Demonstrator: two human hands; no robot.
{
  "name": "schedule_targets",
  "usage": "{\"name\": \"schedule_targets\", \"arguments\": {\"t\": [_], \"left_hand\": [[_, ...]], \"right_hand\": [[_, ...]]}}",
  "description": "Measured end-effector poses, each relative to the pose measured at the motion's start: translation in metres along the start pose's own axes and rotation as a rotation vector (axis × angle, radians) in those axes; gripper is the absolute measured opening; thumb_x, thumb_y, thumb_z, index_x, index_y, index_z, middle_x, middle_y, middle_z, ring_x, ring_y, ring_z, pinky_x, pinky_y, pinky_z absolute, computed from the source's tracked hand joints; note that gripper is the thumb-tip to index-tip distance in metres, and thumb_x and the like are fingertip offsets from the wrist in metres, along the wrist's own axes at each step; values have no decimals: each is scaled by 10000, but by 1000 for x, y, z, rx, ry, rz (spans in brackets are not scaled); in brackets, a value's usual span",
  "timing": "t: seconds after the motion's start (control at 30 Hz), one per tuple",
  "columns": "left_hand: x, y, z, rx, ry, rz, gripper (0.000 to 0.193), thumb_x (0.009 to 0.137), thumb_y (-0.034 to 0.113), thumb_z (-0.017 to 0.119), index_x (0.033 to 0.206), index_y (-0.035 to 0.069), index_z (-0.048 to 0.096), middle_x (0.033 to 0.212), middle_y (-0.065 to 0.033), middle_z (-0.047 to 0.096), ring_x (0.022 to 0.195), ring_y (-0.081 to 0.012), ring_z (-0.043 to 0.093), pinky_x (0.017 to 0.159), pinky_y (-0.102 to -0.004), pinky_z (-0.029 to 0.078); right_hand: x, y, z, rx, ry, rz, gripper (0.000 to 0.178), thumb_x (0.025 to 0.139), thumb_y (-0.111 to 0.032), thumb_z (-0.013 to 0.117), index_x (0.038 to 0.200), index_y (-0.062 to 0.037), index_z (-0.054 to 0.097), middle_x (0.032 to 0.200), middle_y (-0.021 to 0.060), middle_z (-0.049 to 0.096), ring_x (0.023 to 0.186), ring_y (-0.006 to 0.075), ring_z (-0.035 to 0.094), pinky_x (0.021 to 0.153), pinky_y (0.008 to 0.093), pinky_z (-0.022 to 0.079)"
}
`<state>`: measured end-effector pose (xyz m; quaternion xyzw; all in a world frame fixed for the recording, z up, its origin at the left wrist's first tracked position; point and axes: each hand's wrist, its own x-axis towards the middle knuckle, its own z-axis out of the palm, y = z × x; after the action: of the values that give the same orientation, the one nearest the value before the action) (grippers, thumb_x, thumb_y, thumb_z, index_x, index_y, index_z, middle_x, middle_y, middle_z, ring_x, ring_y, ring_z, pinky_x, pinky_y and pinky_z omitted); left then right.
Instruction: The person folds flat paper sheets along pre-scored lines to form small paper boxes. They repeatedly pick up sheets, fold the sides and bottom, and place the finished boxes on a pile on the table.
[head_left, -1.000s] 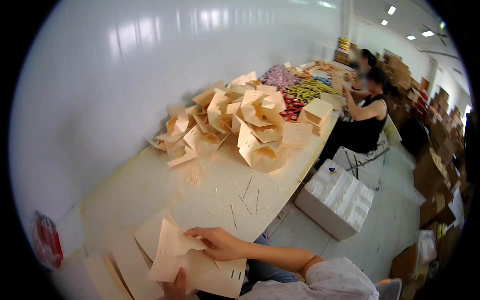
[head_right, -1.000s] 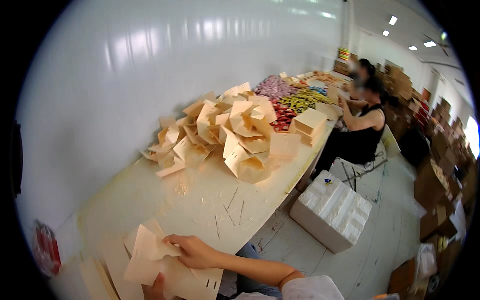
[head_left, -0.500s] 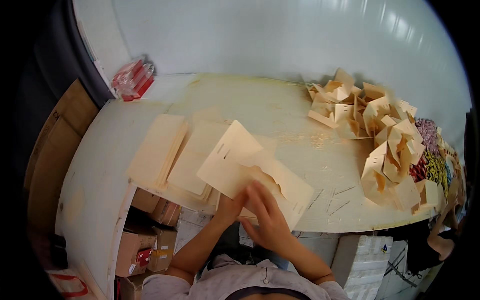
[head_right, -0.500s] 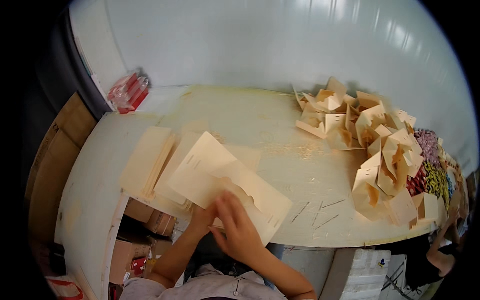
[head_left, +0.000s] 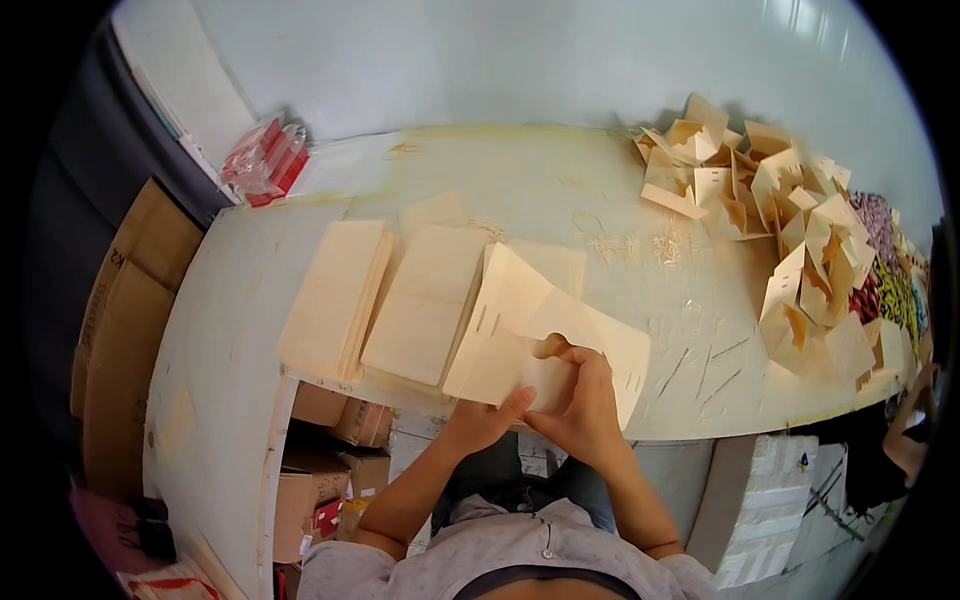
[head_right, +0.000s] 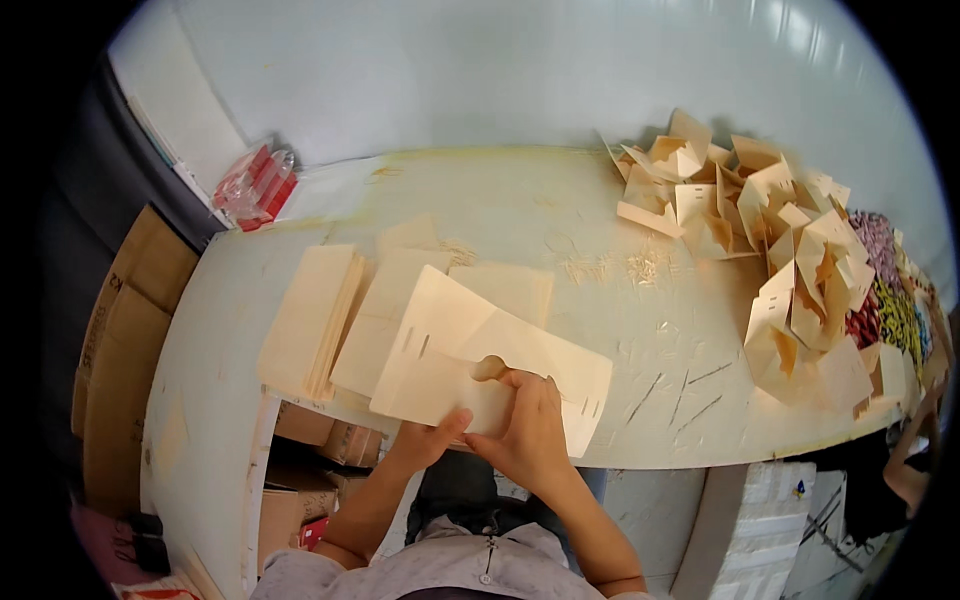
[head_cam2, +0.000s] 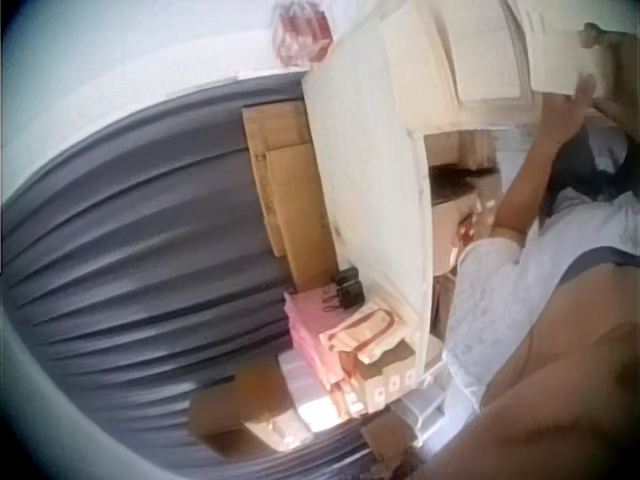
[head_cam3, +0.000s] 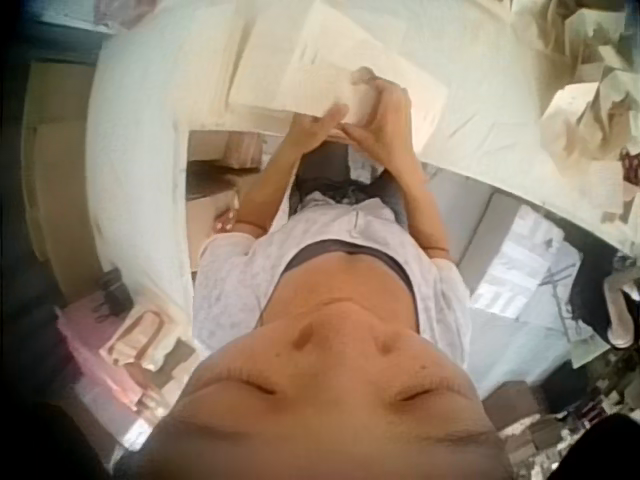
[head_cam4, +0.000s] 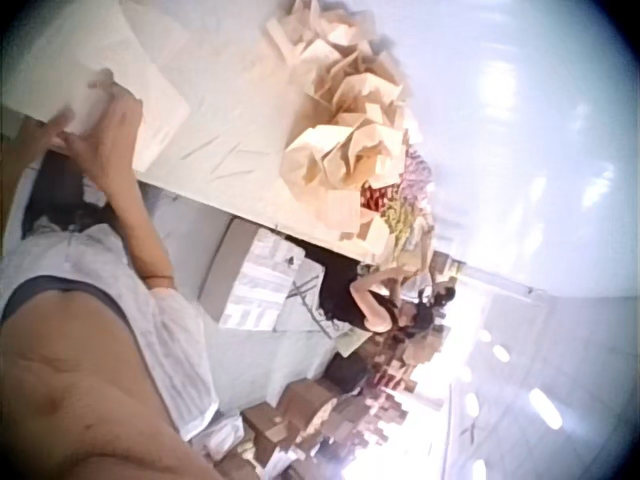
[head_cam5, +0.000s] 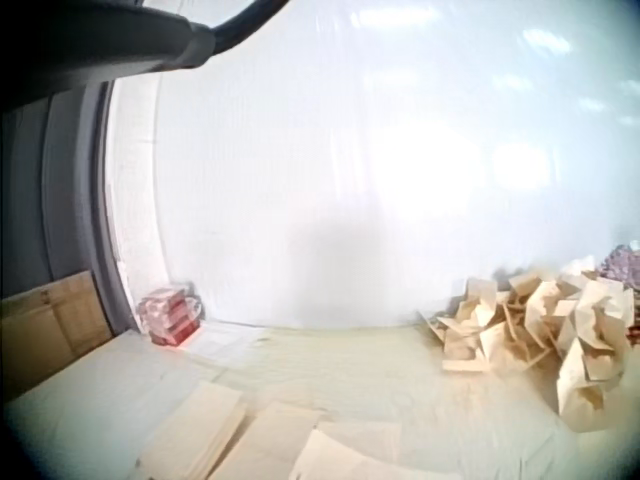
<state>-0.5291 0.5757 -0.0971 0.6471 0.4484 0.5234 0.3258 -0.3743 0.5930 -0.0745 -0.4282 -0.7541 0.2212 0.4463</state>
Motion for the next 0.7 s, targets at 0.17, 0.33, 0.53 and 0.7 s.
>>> {"name": "schedule_targets", "arguments": {"t": [0.17,0.33,0.53,0.7], "left_hand": [[-7,-13,-12,207,115,-1,236,848,118,534,1024,-39,519,849,-132,560,806,-248,561,717,-332,440],[-7,-14,-18,411,187,168,222,841,72,493,1021,-56,515,850,-174,563,728,-284,578,632,-330,460],[-10,-22,-24,400,141,164,238,829,60,492,1028,-68,510,873,-192,566,702,-308,579,609,-334,472],[-16,-20,-27,408,76,101,293,822,79,494,1080,-59,503,957,-226,555,835,-342,581,697,-371,477]], "right_hand": [[-2,2,21,-78,66,-64,569,501,-198,807,892,-31,429,931,152,491,783,315,476,694,397,394],[-2,4,37,-259,130,-244,434,529,-252,784,758,-50,476,837,122,527,755,293,488,655,396,390],[-3,-1,33,-208,17,-203,417,548,-303,771,753,-58,504,701,54,537,672,224,530,571,355,349],[0,0,26,-177,-48,-191,417,566,-332,763,764,-66,511,651,25,524,580,195,526,525,339,325]]}}
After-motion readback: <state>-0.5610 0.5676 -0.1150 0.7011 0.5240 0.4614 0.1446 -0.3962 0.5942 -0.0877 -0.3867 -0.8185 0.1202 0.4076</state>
